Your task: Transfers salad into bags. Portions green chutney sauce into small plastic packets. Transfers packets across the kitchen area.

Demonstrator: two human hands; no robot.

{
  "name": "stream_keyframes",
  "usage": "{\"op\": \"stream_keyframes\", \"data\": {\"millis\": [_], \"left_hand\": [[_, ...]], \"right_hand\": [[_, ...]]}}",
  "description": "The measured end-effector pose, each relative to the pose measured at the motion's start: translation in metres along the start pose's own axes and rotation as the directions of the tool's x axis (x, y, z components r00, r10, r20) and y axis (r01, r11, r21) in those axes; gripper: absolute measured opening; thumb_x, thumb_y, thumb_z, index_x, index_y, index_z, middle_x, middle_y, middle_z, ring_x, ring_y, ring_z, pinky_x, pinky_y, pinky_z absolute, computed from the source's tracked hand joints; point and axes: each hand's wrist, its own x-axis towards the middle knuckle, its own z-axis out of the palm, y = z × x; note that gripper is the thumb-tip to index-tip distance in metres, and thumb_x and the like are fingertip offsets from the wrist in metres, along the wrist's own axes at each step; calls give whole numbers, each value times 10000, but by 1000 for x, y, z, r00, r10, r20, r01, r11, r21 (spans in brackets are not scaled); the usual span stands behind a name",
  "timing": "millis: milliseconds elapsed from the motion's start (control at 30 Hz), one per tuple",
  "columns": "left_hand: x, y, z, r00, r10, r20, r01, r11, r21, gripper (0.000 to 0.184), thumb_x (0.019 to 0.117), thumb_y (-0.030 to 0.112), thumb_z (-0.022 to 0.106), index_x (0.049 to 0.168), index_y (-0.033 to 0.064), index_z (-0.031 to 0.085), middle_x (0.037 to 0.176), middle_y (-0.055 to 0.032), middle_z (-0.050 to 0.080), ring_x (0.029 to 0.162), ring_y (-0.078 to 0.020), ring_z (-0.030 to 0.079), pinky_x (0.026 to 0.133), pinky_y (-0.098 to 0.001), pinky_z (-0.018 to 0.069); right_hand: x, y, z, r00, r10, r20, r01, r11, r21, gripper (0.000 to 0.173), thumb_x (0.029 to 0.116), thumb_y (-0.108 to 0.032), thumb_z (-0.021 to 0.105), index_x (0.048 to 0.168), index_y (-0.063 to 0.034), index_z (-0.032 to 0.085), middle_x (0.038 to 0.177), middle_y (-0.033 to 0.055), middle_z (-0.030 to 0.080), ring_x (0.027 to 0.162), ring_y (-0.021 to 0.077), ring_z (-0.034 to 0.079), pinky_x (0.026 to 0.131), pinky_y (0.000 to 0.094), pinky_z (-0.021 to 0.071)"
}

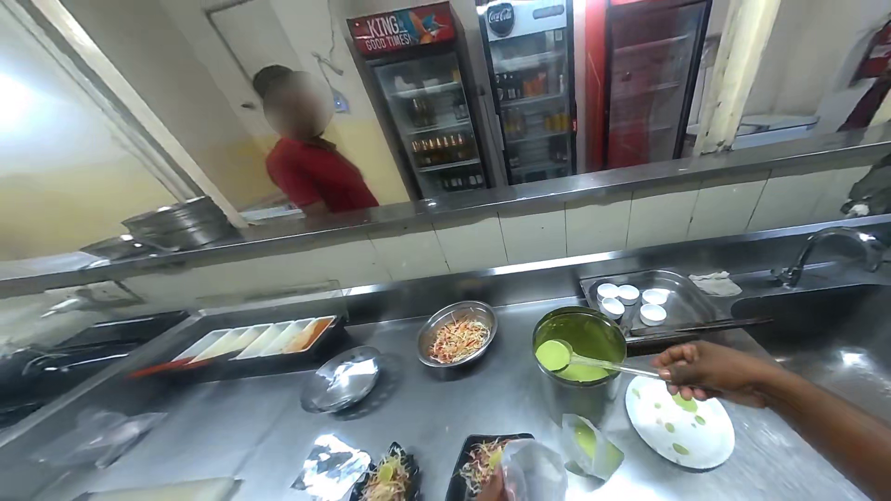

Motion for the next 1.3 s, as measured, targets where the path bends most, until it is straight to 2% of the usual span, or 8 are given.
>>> {"op": "stream_keyframes", "data": {"millis": [167, 433, 633, 800, 933, 1067, 1167, 1300], "left_hand": [[4, 7, 21, 996, 22, -86, -19, 999, 33, 383, 1136, 291, 194, 1162, 72, 506, 908, -72, 710, 813, -183, 728, 732, -369, 621], [13, 3, 31, 988, 33, -153, -30, 999, 22, 364, 1135, 283, 251, 1198, 39, 513, 947, -121, 684, 811, -218, 709, 705, -380, 610], [35, 10, 43, 981, 44, -187, -44, 999, 1, 367, 1132, 287, 281, 1231, 16, 508, 965, -138, 663, 808, -228, 694, 705, -376, 601], [50, 14, 53, 971, 54, -233, -56, 998, 0, 347, 1130, 271, 310, 1224, -1, 504, 957, -135, 636, 798, -217, 669, 712, -364, 584], [53, 13, 58, 967, 58, -247, -66, 998, -21, 317, 1128, 248, 318, 1208, 2, 501, 944, -125, 617, 789, -202, 653, 704, -347, 574], [54, 10, 62, 969, 63, -240, -68, 998, -11, 325, 1130, 245, 307, 1224, -2, 496, 952, -130, 616, 791, -208, 651, 712, -351, 572], [55, 8, 63, 971, 65, -229, -67, 998, 1, 336, 1131, 250, 307, 1249, -9, 486, 984, -136, 614, 818, -208, 651, 728, -357, 569], [56, 9, 63, 973, 59, -225, -60, 998, 3, 340, 1131, 251, 308, 1254, -9, 489, 984, -133, 610, 824, -208, 646, 731, -354, 567]], "right_hand": [[-16, 23, 14, 998, -62, -29, 65, 989, 136, 181, 1051, -45, 523, 1219, -40, 589, 778, -15, 645, 574, 21, 577, 510, 143, 458], [-32, 36, 26, 988, -147, -43, 153, 948, 280, 194, 1034, -25, 534, 1216, -46, 599, 801, 8, 670, 574, 24, 590, 499, 132, 459], [-65, 28, 40, 974, -211, -87, 225, 950, 215, 254, 986, -6, 573, 1233, -50, 614, 828, 24, 705, 609, 45, 638, 496, 144, 474], [-82, 36, 49, 967, -243, -75, 252, 955, 158, 314, 941, -26, 610, 1253, -62, 615, 846, 17, 722, 600, 49, 643, 477, 156, 475], [-87, 45, 56, 958, -281, -65, 285, 957, 63, 332, 938, -46, 628, 1269, -71, 611, 849, -2, 722, 600, 49, 643, 492, 171, 493], [-90, 50, 63, 938, -338, -78, 327, 937, -124, 347, 962, -47, 626, 1307, -59, 595, 877, -10, 708, 624, 52, 641, 525, 196, 512], [-91, 55, 67, 892, -443, -89, 393, 859, -328, 359, 993, -101, 616, 1344, -28, 595, 924, 49, 710, 654, 94, 644, 573, 257, 536], [-94, 57, 70, 813, -576, -85, 448, 713, -540, 362, 1011, -123, 602, 1358, -20, 607, 929, 146, 725, 702, 222, 697, 658, 386, 589]]}}
